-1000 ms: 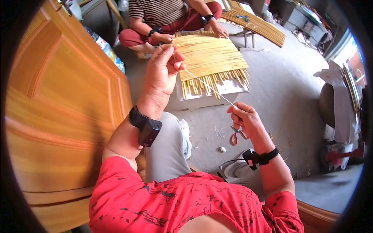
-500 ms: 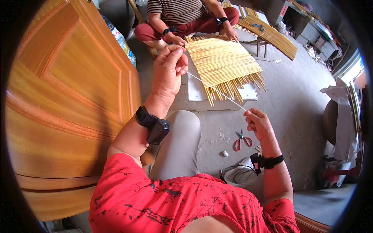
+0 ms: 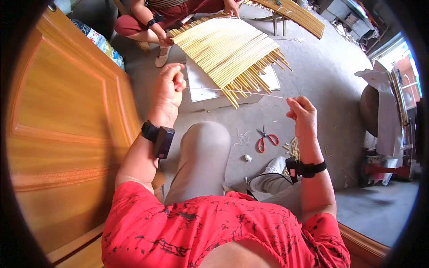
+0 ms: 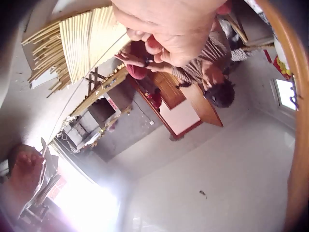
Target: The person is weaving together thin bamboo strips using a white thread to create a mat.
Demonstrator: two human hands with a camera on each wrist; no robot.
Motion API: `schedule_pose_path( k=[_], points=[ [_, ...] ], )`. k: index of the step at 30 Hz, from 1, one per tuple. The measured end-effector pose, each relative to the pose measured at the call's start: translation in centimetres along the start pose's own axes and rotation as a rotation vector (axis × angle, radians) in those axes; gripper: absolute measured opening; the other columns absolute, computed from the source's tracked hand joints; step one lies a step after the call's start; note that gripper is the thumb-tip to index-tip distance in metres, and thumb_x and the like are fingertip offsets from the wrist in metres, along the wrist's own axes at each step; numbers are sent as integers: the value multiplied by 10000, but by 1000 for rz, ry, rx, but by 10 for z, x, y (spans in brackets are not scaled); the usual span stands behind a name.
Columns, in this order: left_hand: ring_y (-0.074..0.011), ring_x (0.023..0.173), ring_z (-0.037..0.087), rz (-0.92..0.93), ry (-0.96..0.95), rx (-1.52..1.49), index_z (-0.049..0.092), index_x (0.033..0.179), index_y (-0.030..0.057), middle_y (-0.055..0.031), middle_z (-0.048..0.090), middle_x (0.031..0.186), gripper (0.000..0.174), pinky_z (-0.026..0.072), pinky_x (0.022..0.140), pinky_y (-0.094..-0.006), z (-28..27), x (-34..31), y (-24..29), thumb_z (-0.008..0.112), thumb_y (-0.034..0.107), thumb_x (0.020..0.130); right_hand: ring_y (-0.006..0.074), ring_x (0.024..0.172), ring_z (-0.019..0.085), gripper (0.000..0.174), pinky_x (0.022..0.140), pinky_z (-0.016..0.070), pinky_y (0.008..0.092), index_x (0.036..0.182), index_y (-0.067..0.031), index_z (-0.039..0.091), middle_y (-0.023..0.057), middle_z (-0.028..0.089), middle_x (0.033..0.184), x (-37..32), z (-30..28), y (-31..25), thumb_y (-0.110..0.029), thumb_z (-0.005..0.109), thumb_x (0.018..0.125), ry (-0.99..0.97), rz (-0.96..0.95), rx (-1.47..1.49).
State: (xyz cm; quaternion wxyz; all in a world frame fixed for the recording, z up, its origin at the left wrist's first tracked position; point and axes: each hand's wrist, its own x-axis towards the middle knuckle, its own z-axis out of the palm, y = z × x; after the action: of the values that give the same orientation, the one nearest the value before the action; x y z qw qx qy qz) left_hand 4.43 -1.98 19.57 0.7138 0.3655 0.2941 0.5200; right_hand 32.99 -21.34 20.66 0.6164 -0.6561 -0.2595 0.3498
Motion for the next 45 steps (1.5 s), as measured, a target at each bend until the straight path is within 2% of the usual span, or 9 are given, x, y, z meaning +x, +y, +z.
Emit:
schedule_pose_path(
  k=[6, 7, 11, 15, 18, 25, 30, 34, 45],
  points=[
    [-154, 852, 532, -347, -135, 197, 570, 997, 44, -103, 569, 949, 246, 431, 737, -294, -41, 33, -66, 580, 209, 815, 182, 661, 603, 116, 643, 512, 320, 707, -77, 526, 65, 614, 767, 14, -3, -1, -15, 598, 774, 104, -32, 418],
    [-197, 1007, 465, -320, -112, 359, 485, 1146, 23, -137, 499, 1103, 460, 397, 821, -344, -53, 46, -73, 609, 290, 791, 186, 665, 605, 131, 643, 508, 322, 698, -78, 513, 80, 617, 790, 16, -7, 0, -5, 586, 778, 84, -20, 421],
    [-299, 1112, 386, -262, 149, 521, 209, 1312, -3, -200, 386, 1236, 861, 361, 875, -400, -92, 118, -67, 673, 397, 706, 190, 603, 593, 159, 579, 492, 300, 677, -79, 473, 90, 603, 749, 30, -27, 11, -10, 550, 798, 15, -9, 340],
    [-316, 1265, 210, -220, 224, 378, 224, 1300, -4, -170, 262, 1346, 897, 285, 970, -475, -160, 221, -79, 726, 380, 664, 180, 550, 576, 104, 536, 490, 291, 744, -56, 463, 83, 572, 684, 28, -21, 39, -63, 509, 837, -55, 170, 69],
    [-174, 885, 589, -58, 165, -24, 473, 1165, 48, -82, 580, 1048, 444, 485, 747, -284, -182, 265, -97, 651, 124, 766, 168, 562, 580, 119, 539, 499, 290, 778, -50, 468, 74, 565, 683, 22, -1, 68, -123, 511, 862, -94, 406, -59],
    [-156, 945, 552, -87, 329, 1, 514, 1131, 32, -61, 565, 1080, 366, 427, 795, -278, -176, 233, -102, 594, 144, 792, 178, 668, 598, 155, 581, 510, 301, 860, -49, 480, 89, 573, 789, 46, 73, 124, -196, 531, 867, -287, 597, -119],
    [-163, 953, 546, -131, 455, 34, 493, 1146, 22, -63, 553, 1095, 387, 434, 776, -285, -167, 159, -90, 585, 109, 781, 244, 797, 594, 149, 660, 523, 361, 899, -43, 481, 119, 572, 860, 81, 67, 165, -181, 527, 866, 104, 493, 360],
    [-166, 981, 525, -153, 492, -105, 480, 1152, 4, -72, 541, 1114, 373, 408, 865, -307, -162, 94, -102, 582, 103, 806, 232, 684, 593, 131, 598, 525, 358, 840, -53, 495, 105, 577, 777, 107, 31, 174, -176, 537, 856, 240, 370, 282],
    [-173, 872, 576, -375, 422, -156, 461, 1130, 97, -40, 569, 1006, 396, 502, 725, -330, -154, 32, -132, 643, 168, 787, 208, 703, 569, 190, 562, 474, 339, 827, -43, 573, 77, 577, 800, 181, -13, 171, -226, 616, 800, 397, 407, 35]
  ],
)
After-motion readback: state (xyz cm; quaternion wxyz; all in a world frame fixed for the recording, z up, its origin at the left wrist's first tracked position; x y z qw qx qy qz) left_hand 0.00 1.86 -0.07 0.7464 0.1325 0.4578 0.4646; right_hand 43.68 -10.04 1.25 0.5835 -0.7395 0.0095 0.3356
